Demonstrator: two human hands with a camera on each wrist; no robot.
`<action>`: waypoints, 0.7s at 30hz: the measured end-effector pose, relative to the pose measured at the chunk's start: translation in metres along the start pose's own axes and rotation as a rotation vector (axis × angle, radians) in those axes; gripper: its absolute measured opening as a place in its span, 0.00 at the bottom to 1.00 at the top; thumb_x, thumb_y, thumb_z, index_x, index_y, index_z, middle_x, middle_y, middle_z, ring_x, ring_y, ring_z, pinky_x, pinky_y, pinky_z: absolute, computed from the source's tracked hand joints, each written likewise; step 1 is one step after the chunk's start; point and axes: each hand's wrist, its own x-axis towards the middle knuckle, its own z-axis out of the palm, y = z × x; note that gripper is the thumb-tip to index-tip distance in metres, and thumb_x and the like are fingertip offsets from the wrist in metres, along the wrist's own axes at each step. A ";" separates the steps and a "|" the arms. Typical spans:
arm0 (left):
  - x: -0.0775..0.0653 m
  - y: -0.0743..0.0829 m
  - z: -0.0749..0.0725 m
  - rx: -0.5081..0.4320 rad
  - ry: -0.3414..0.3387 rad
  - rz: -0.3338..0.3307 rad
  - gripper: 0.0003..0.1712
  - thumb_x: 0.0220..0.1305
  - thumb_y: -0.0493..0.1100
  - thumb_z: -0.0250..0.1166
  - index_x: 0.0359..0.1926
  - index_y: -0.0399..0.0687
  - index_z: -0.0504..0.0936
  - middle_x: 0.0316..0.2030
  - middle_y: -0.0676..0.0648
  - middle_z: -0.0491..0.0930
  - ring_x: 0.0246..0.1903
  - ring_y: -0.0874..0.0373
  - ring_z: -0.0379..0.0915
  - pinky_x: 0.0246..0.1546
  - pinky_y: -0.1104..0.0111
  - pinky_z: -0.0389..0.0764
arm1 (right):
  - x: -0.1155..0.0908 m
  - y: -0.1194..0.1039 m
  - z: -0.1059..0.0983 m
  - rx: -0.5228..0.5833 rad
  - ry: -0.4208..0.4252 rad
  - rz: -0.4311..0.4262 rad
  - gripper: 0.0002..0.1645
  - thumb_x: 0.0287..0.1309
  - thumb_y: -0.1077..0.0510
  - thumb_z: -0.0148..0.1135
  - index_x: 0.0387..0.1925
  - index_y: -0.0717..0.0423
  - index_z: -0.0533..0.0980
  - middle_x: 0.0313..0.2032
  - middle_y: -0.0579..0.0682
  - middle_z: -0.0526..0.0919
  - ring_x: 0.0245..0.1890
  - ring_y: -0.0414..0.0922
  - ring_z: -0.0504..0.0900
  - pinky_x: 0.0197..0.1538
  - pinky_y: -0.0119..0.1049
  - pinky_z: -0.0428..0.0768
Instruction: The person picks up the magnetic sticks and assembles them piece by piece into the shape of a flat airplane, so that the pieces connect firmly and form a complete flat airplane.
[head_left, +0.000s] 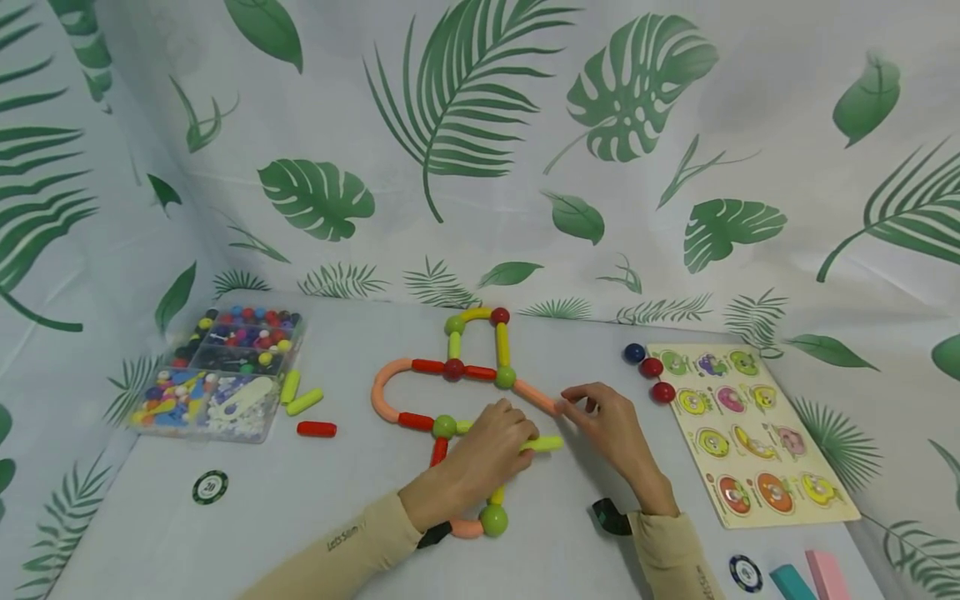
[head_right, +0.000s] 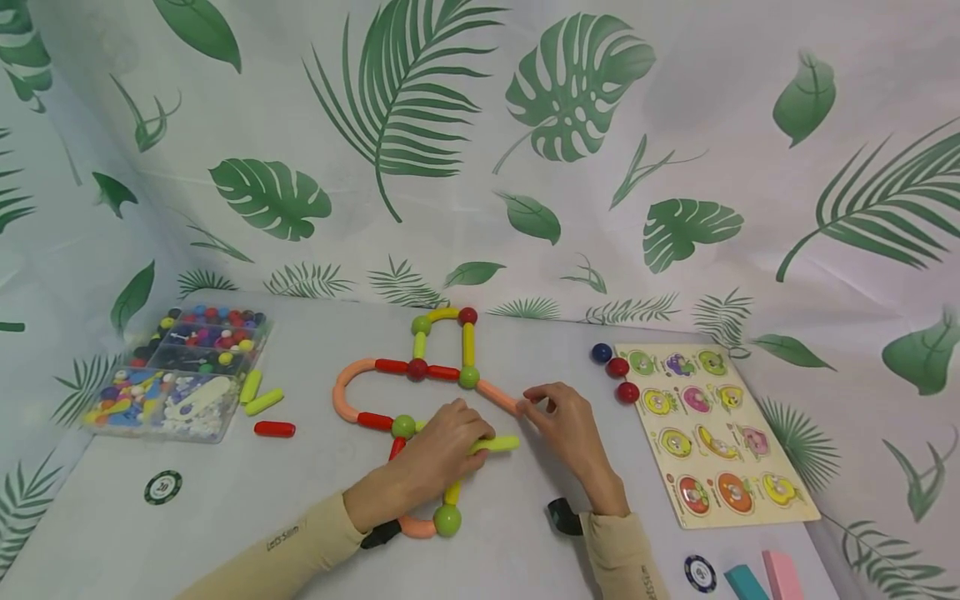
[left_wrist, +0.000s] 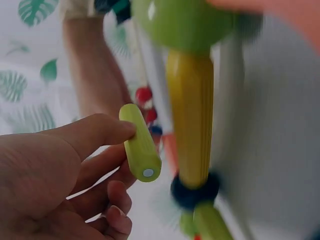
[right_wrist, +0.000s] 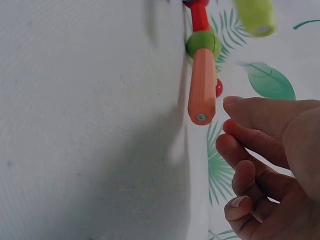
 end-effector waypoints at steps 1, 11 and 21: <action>0.001 0.004 0.004 0.009 -0.013 0.012 0.10 0.63 0.45 0.73 0.44 0.50 0.88 0.40 0.54 0.87 0.40 0.60 0.72 0.41 0.75 0.72 | 0.000 0.000 0.000 -0.002 0.002 0.002 0.12 0.61 0.54 0.72 0.45 0.53 0.85 0.39 0.48 0.85 0.35 0.43 0.74 0.34 0.31 0.71; 0.003 0.016 0.030 0.050 -0.140 -0.015 0.09 0.62 0.47 0.74 0.41 0.51 0.89 0.37 0.56 0.86 0.36 0.62 0.71 0.37 0.76 0.68 | 0.000 0.001 0.000 0.005 0.021 -0.006 0.12 0.61 0.52 0.72 0.45 0.52 0.86 0.37 0.47 0.85 0.34 0.42 0.73 0.31 0.30 0.70; -0.004 0.008 0.019 -0.014 -0.103 -0.013 0.12 0.64 0.47 0.72 0.46 0.49 0.89 0.42 0.55 0.87 0.41 0.61 0.73 0.43 0.74 0.73 | -0.001 0.000 0.001 0.006 0.024 -0.019 0.11 0.60 0.55 0.73 0.44 0.53 0.86 0.37 0.47 0.85 0.34 0.42 0.73 0.32 0.30 0.71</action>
